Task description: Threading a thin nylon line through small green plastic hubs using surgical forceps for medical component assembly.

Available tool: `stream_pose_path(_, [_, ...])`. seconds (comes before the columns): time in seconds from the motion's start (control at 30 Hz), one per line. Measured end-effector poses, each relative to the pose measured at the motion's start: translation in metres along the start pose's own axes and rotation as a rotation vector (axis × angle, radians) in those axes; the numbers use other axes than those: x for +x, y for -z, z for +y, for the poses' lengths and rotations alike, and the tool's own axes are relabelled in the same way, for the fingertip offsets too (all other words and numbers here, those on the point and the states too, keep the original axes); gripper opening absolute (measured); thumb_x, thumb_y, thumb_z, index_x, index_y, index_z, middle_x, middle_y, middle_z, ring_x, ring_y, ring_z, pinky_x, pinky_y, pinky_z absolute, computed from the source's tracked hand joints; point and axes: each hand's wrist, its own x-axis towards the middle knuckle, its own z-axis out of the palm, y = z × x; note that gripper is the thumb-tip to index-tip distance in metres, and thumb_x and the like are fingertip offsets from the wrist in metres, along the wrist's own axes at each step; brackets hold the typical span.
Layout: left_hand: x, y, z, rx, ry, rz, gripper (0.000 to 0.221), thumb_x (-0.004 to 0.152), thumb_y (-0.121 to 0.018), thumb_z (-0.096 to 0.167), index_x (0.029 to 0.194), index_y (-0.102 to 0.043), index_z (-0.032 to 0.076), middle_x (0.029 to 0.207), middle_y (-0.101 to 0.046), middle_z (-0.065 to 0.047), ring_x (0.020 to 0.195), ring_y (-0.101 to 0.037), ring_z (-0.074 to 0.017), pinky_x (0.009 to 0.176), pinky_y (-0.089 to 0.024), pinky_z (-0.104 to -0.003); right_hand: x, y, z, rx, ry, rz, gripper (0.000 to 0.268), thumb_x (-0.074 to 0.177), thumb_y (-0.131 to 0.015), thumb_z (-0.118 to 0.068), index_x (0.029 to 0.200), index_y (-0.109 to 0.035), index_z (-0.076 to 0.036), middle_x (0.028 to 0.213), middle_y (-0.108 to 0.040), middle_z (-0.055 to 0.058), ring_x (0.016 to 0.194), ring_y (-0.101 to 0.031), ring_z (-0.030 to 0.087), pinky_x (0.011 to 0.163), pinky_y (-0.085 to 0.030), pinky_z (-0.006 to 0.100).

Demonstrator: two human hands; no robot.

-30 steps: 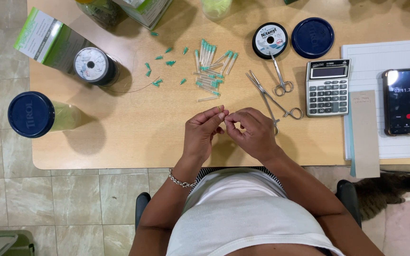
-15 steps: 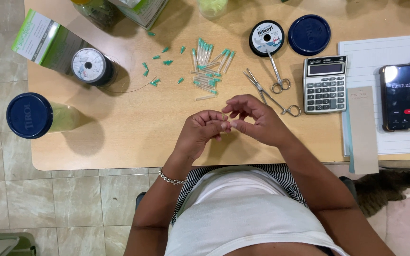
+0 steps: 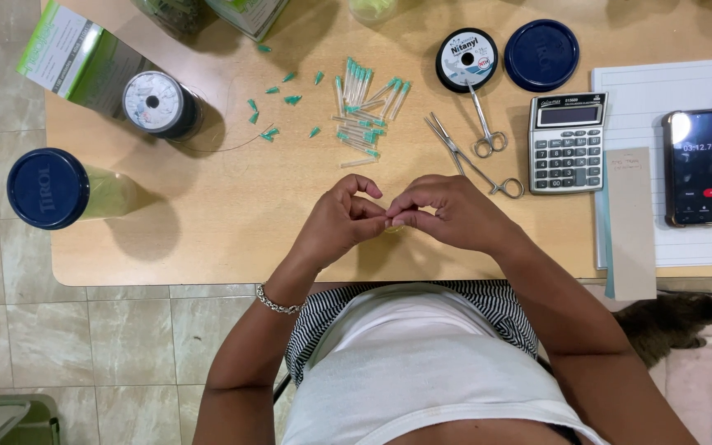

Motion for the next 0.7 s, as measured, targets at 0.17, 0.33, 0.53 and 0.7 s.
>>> stream_pose_path(0.17, [-0.001, -0.006, 0.0, -0.051, -0.074, 0.078, 0.036, 0.083, -0.077, 0.001, 0.115, -0.062, 0.006, 0.087, -0.074, -0.01, 0.078, -0.064, -0.0113, 0.068, -0.052, -0.022, -0.002, -0.01, 0.015, -0.143, 0.08, 0.194, 0.004, 0.093, -0.077, -0.009, 0.092, -0.075, -0.013, 0.083, -0.071, 0.005, 0.076, -0.069, 0.023, 0.075, -0.055, 0.036])
stream_pose_path(0.33, [-0.003, -0.016, -0.001, -0.087, -0.127, 0.123, 0.029, 0.085, -0.077, 0.001, 0.113, -0.069, 0.004, 0.087, -0.073, -0.007, 0.079, -0.064, -0.0087, 0.071, -0.052, -0.021, -0.003, -0.016, 0.02, -0.216, 0.143, 0.293, 0.006, 0.094, -0.077, -0.008, 0.092, -0.074, -0.012, 0.083, -0.07, 0.002, 0.075, -0.068, 0.022, 0.074, -0.055, 0.034])
stream_pose_path(0.53, [-0.007, -0.023, 0.001, 0.035, -0.199, 0.179, 0.033, 0.081, -0.083, 0.01, 0.112, -0.075, 0.007, 0.09, -0.072, -0.005, 0.088, -0.058, -0.0119, 0.08, -0.048, -0.025, 0.0, -0.019, 0.022, -0.231, 0.265, 0.36, 0.006, 0.094, -0.075, -0.002, 0.092, -0.071, -0.006, 0.083, -0.069, 0.007, 0.074, -0.068, 0.028, 0.071, -0.056, 0.038])
stream_pose_path(0.7, [-0.008, -0.026, 0.0, 0.14, -0.27, 0.311, 0.016, 0.088, -0.084, 0.015, 0.103, -0.081, 0.011, 0.084, -0.073, -0.004, 0.08, -0.059, -0.008, 0.073, -0.049, -0.021, -0.001, -0.019, 0.021, -0.245, 0.283, 0.385, 0.006, 0.094, -0.075, 0.0, 0.092, -0.072, -0.006, 0.083, -0.069, 0.007, 0.073, -0.068, 0.028, 0.07, -0.056, 0.038])
